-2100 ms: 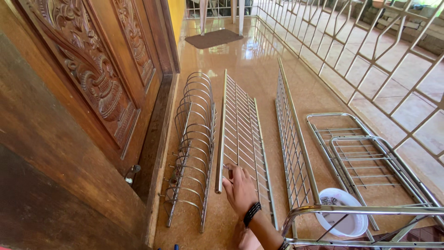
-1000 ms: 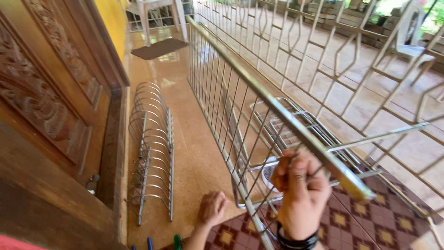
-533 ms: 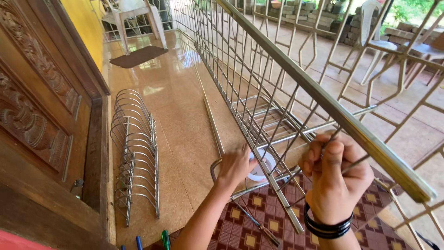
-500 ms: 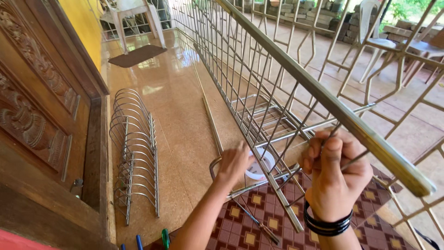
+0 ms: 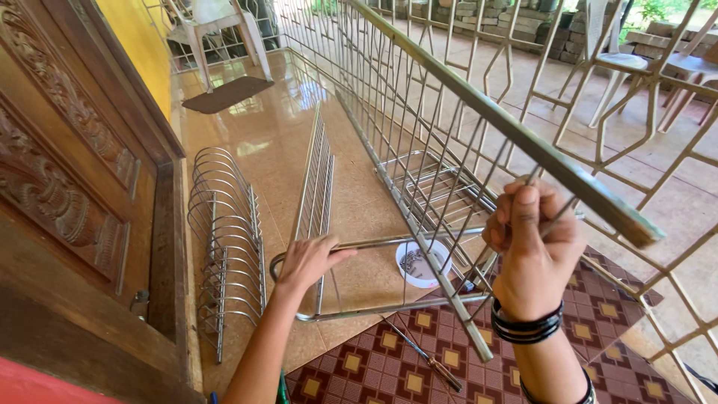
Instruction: The person assembles a stainless steel dish rack on a tiled floor. They insert a wire grid into the frame, then use a screwdriver to tighten screws at the frame joints. The person also attaches a curved metal component to the side of the rack.
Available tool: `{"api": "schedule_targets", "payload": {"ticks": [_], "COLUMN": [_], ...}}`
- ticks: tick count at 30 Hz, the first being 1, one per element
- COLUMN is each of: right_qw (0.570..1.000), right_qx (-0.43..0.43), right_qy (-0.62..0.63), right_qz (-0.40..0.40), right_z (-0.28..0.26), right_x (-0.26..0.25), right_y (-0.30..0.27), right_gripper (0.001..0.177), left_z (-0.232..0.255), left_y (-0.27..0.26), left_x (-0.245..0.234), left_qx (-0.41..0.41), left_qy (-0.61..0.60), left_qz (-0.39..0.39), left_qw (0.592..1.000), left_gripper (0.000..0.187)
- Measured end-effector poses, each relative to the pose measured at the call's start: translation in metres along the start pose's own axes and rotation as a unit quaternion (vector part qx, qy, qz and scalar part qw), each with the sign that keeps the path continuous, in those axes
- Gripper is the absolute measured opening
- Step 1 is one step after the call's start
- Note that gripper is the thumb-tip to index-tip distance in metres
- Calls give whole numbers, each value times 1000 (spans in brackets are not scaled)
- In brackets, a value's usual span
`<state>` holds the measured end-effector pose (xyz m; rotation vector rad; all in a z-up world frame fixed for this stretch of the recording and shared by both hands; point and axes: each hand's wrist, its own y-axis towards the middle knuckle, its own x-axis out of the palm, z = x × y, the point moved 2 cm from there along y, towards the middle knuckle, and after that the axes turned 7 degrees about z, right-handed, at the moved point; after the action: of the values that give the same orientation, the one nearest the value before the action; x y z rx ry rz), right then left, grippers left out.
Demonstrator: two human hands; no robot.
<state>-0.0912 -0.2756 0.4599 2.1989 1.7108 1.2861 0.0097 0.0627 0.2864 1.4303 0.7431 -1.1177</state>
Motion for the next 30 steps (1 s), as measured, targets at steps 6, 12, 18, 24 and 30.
{"api": "schedule_targets", "payload": {"ticks": [6,12,18,24,30], "right_qw": [996,983,985,940,913], "right_qx": [-48,-51,12,-53,-52], "right_qy": [-60,-163,-171,-332,-404], "right_qz": [-41,-60,-10,-50,-27], "right_z": [47,126,196,238,271], "right_x": [28,64,98,127,147], "right_y": [19,45,86,95,93], "right_gripper": [16,27,27,27,33], "left_z": [-35,-20,19,19,8], "left_y": [-39,-20,23,26,33], "left_x": [-5,-8,-13,-19,-11], "left_qx": [12,-3,-140,-191,-211], "left_qy": [-26,-87,-170,-171,-211], "left_qz": [107,76,-18,-36,-39], "left_qw": [994,993,975,966,954], "left_gripper": [70,61,46,37,38]}}
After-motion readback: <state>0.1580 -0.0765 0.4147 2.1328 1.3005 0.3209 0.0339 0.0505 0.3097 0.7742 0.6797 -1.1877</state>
